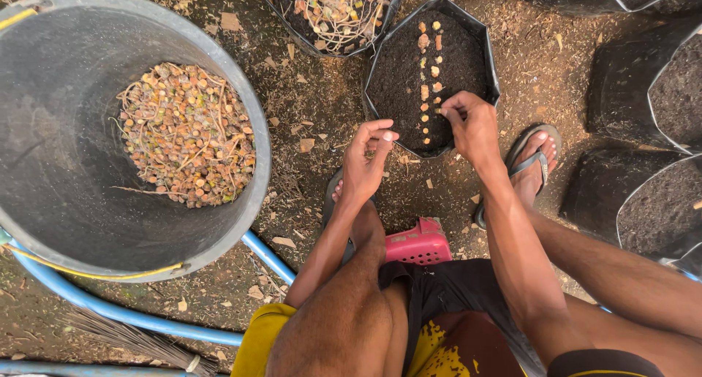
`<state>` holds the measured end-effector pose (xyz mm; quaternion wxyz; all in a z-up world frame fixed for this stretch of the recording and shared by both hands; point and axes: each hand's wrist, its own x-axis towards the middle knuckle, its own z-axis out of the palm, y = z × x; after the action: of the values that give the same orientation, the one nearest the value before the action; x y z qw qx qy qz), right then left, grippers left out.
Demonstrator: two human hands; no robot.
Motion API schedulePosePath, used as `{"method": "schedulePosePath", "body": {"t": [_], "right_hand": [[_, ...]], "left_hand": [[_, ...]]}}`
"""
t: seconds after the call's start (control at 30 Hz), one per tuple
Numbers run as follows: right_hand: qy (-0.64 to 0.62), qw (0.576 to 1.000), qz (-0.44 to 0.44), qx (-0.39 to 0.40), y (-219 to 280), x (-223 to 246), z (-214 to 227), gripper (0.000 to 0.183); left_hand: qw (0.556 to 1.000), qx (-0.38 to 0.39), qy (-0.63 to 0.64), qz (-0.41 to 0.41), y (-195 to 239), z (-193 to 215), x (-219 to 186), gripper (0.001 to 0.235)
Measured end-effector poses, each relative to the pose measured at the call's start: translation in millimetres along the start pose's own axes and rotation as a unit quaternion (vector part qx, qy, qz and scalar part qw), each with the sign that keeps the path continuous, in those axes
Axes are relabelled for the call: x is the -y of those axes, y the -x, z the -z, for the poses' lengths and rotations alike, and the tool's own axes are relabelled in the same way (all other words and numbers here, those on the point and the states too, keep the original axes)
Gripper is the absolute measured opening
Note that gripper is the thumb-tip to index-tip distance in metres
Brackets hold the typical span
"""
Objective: The person sits on a small stool and plants seeds into black grow bags filled with soil. They take seeds from a bucket and place them one by one into a line in the soil of each bag.
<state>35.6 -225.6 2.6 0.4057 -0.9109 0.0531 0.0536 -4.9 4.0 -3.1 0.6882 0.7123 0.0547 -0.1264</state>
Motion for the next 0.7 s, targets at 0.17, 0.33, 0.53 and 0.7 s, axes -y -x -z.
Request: {"method": "schedulePosePath", "body": {"t": [0.17,0.33,0.53,0.7], "right_hand": [[0.028,0.998,0.052,0.013,0.3,-4.3,0.6,0.006],[0.054,0.997,0.058,0.026,2.4,2.5,3.2,0.007],[0.065,0.997,0.025,0.028,5.6,1.9,-1.0,0.014],[0.031,0.998,0.058,-0.023,8.1,-6.6,-7.5,0.008]], "left_hand": [[1.000,-0.003,-0.010,0.009,3.2,5.7,3.9,0.029],[1.000,0.001,-0.014,0.006,2.1,1.5,3.9,0.029],[1.000,0.001,-0.010,0.005,2.4,3.3,6.1,0.030],[1.000,0.000,-0.013,-0.001,3.7,5.1,7.0,0.029]]}}
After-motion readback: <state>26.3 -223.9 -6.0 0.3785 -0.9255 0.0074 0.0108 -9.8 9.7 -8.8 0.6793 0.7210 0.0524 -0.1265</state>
